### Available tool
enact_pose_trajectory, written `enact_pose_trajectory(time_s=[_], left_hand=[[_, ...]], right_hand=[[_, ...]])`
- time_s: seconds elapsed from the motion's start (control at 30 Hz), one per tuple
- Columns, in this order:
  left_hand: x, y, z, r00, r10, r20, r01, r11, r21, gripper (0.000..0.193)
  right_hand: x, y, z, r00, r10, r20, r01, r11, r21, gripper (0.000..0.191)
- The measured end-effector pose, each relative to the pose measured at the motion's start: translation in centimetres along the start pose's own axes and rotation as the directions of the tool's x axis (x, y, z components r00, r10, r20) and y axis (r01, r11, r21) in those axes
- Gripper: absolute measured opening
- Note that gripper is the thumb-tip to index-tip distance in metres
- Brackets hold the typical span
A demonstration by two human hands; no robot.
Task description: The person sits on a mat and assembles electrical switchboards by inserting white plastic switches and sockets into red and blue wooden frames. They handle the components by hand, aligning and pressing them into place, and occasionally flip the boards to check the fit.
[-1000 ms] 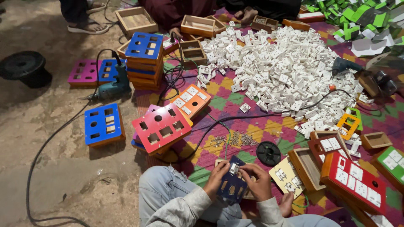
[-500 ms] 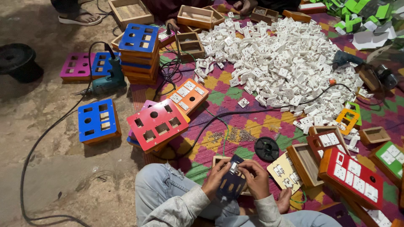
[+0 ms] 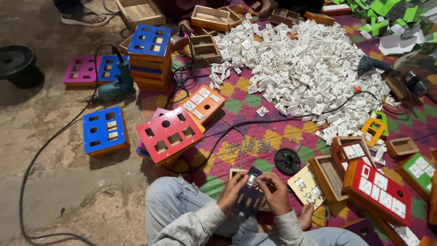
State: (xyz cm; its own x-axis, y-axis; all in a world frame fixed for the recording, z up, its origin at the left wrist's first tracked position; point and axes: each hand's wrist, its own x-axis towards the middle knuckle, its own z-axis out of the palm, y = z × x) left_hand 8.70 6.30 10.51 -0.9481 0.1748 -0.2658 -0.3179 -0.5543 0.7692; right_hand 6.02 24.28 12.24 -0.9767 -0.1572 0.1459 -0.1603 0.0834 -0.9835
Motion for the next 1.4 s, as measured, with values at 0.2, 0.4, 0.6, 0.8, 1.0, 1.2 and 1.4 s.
enact_pose_trajectory(time_s=[0.2,0.4,0.6,0.8,1.0,1.2,1.4], left_hand=[[-0.2,0.3,0.3,1.0,-0.013,-0.007,0.013,0.999,-0.044,0.031],[-0.4,0.2,0.4,1.0,-0.009,-0.003,0.008,0.994,-0.109,0.029],[-0.3,-0.1,0.7,1.0,-0.004,-0.01,0.003,0.989,-0.145,0.028],[-0.1,-0.9,0.5,0.999,-0.037,-0.016,0.032,0.977,-0.213,0.026],[0.0,-0.8,0.4,1.0,-0.019,-0.011,0.017,0.984,-0.177,0.026],[0.3,-1.0,0.1,1.0,0.02,-0.004,-0.021,0.987,-0.162,0.025],[0.0,-0.4,-0.1,0.999,0.032,-0.022,-0.033,0.997,-0.073,0.026]], right_hand=[[-0.5,-3.0,1.3,0.986,-0.13,-0.107,0.097,0.958,-0.271,0.014],[-1.0,-4.8,2.4,0.904,-0.424,-0.053,0.338,0.786,-0.517,0.018],[-0.8,-5.1,2.7,0.886,-0.46,-0.058,0.335,0.722,-0.605,0.017],[-1.2,-5.1,2.9,0.857,-0.515,-0.016,0.4,0.684,-0.61,0.018],[-1.0,-4.5,2.9,0.868,-0.494,-0.047,0.375,0.714,-0.591,0.02],[-1.0,-3.7,3.0,0.894,-0.436,-0.104,0.335,0.803,-0.493,0.02],[-0.8,-2.4,2.8,0.865,-0.471,-0.172,0.307,0.769,-0.56,0.018]])
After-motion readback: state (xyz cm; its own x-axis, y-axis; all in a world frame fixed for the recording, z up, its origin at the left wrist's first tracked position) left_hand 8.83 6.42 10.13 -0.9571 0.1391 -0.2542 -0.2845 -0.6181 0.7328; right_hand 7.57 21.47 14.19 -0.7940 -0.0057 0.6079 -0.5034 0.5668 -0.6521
